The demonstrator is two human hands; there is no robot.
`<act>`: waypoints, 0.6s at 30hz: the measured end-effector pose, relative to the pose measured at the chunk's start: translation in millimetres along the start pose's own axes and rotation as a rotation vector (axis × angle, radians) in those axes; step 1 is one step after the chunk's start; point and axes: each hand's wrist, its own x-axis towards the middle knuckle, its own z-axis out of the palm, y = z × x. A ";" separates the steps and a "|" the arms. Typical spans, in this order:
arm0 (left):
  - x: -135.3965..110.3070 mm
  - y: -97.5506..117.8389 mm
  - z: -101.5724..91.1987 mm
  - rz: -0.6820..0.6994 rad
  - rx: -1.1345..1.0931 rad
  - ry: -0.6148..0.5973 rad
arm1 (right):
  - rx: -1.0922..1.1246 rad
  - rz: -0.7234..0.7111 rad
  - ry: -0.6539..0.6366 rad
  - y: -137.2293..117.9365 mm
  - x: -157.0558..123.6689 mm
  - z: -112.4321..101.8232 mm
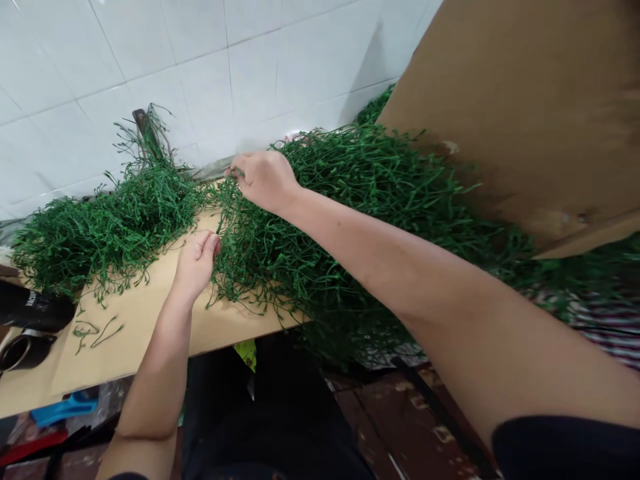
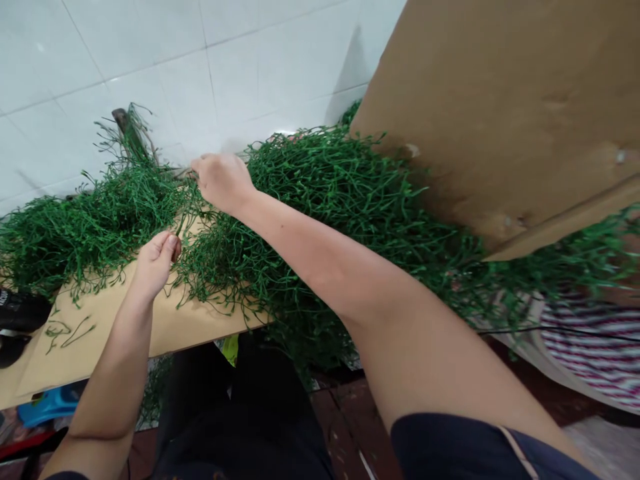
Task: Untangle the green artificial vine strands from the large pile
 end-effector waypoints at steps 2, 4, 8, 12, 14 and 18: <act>-7.7 5.2 5.7 -0.028 0.013 0.011 | -0.067 0.043 0.037 -3.9 5.8 5.3; -21.0 12.0 10.0 -0.068 0.025 0.044 | -0.065 0.104 0.046 3.9 15.0 5.5; -55.8 19.8 7.5 -0.095 -0.022 -0.035 | -0.041 0.515 0.173 53.1 30.9 -14.4; -60.3 10.7 -6.1 -0.175 -0.260 0.032 | -0.098 0.506 0.209 70.7 23.3 -33.3; -50.4 6.6 -10.9 -0.163 -0.367 0.114 | -0.035 0.321 0.145 51.7 13.4 -35.5; -35.8 8.8 -11.4 -0.054 -0.437 0.149 | 0.232 0.057 -0.056 6.0 -3.5 -37.4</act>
